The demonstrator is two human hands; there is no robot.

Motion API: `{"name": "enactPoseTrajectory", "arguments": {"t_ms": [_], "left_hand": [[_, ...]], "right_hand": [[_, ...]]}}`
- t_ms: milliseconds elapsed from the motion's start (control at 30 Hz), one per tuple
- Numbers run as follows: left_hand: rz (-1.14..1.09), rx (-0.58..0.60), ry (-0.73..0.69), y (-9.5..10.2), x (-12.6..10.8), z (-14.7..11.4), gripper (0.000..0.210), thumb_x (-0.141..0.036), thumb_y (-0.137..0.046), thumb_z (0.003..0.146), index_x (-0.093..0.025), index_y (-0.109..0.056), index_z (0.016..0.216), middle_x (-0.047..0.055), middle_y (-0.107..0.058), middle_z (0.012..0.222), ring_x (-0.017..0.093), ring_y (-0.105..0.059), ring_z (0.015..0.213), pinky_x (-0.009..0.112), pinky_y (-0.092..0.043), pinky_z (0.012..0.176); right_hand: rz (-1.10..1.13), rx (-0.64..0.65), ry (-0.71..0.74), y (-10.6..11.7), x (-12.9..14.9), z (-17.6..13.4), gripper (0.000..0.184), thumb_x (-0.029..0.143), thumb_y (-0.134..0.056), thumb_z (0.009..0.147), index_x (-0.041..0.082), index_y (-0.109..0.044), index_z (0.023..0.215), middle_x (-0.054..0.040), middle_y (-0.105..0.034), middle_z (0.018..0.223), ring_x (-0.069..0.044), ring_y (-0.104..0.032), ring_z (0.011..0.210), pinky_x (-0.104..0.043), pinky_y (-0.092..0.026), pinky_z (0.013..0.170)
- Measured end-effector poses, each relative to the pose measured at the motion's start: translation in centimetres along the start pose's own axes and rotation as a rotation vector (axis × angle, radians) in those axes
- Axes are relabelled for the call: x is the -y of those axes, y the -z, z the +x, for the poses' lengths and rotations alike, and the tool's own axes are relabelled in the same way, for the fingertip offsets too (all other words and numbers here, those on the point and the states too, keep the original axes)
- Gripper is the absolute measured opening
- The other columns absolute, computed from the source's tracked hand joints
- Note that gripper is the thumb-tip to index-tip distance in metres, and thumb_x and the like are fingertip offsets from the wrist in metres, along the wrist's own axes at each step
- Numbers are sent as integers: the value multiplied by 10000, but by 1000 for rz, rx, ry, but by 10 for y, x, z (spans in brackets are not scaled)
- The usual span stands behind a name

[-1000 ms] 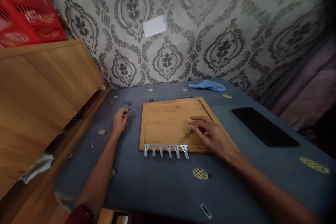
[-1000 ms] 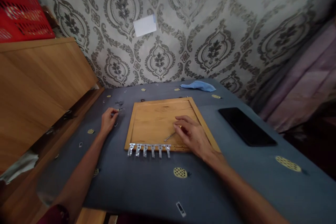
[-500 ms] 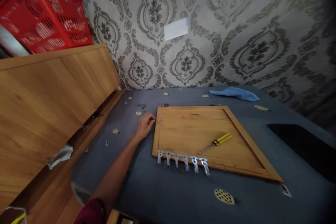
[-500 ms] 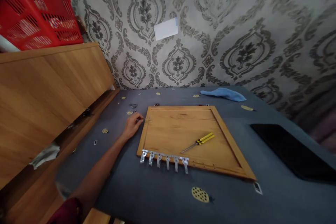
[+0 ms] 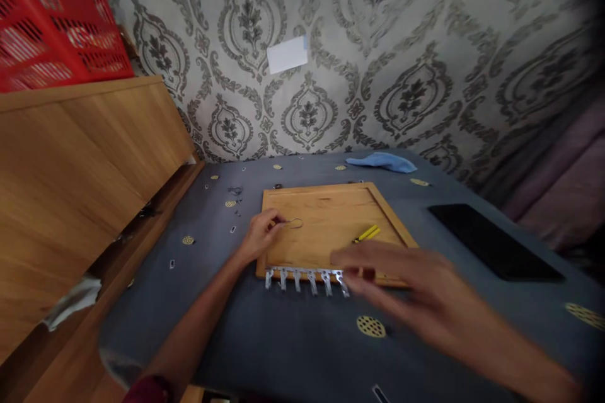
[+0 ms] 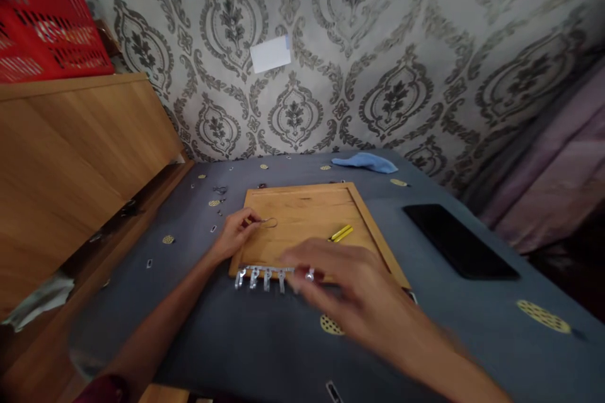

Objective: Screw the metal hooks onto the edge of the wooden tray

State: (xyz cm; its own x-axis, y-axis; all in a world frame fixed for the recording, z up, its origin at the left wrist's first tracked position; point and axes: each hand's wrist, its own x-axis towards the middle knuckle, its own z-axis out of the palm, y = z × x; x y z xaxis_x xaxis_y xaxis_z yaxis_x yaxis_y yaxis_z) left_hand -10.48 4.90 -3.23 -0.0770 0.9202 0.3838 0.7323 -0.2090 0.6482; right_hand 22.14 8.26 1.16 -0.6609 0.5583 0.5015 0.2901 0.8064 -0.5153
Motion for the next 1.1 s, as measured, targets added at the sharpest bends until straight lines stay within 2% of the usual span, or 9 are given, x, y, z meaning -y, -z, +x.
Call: {"name": "enactPoseTrajectory", "arguments": {"t_ms": [100,133,200,300,433,567,667,867,1100], "left_hand": [[-26,42,-10,-6,-12,-1,265,-373,-587,976,-143,-629,1101,63,-658,1049,158,-650,884,340,-578,781],[-36,58,-14,-7,-16,-1,260,-374,-588,976,-141,-632,1082,59,-659,1028,152,-649,867,333,-576,770],[-61,85,-21,-8,-23,-2,255,-379,-587,976,-138,-636,1040,48,-660,980,142,-644,832,317,-572,745],[-116,101,-11,-8,-30,-2,251,-385,-593,967,-139,-643,967,32,-661,891,130,-636,776,277,-548,685],[-204,101,30,-7,-34,-1,215,-384,-608,920,-179,-673,917,21,-683,822,132,-642,757,226,-498,648],[-267,114,68,-8,-39,-2,220,-384,-622,872,-176,-684,909,23,-695,826,142,-644,765,231,-489,666],[-279,134,81,-8,-47,-3,226,-387,-630,857,-177,-690,917,26,-706,846,150,-648,792,242,-499,703],[-255,199,82,-7,-61,-5,235,-391,-616,853,-187,-706,927,34,-729,865,167,-666,820,263,-521,736],[-226,235,61,-8,-63,-8,244,-403,-614,863,-190,-719,919,38,-742,865,181,-689,818,281,-539,751]], "right_hand": [[45,3,-17,-19,-13,48,309,454,-539,967,300,-689,1189,-77,-719,1032,-213,-701,786,-352,-616,668],[53,-34,8,-24,-18,56,306,422,-525,967,261,-704,1156,-79,-714,949,-193,-678,694,-341,-603,619],[89,18,46,-32,-26,61,288,345,-515,963,218,-715,1126,-69,-683,863,-166,-643,628,-310,-575,572],[160,64,72,-38,-31,54,262,289,-504,961,216,-735,1060,-62,-662,839,-164,-639,681,-286,-540,568],[234,55,45,-38,-30,45,240,281,-519,960,218,-745,1014,-53,-672,840,-172,-639,749,-308,-528,654],[281,26,5,-39,-29,40,209,309,-570,958,213,-727,1058,-49,-671,880,-170,-631,791,-304,-508,674],[322,28,28,-42,-28,37,213,323,-592,956,199,-720,1071,-48,-663,881,-161,-621,791,-289,-494,667],[363,89,79,-50,-27,33,176,260,-587,966,165,-726,1016,-38,-643,825,-132,-589,710,-265,-456,645],[340,169,63,-57,-28,30,135,238,-611,959,171,-720,1004,-46,-696,869,-133,-627,764,-267,-485,707]]}}
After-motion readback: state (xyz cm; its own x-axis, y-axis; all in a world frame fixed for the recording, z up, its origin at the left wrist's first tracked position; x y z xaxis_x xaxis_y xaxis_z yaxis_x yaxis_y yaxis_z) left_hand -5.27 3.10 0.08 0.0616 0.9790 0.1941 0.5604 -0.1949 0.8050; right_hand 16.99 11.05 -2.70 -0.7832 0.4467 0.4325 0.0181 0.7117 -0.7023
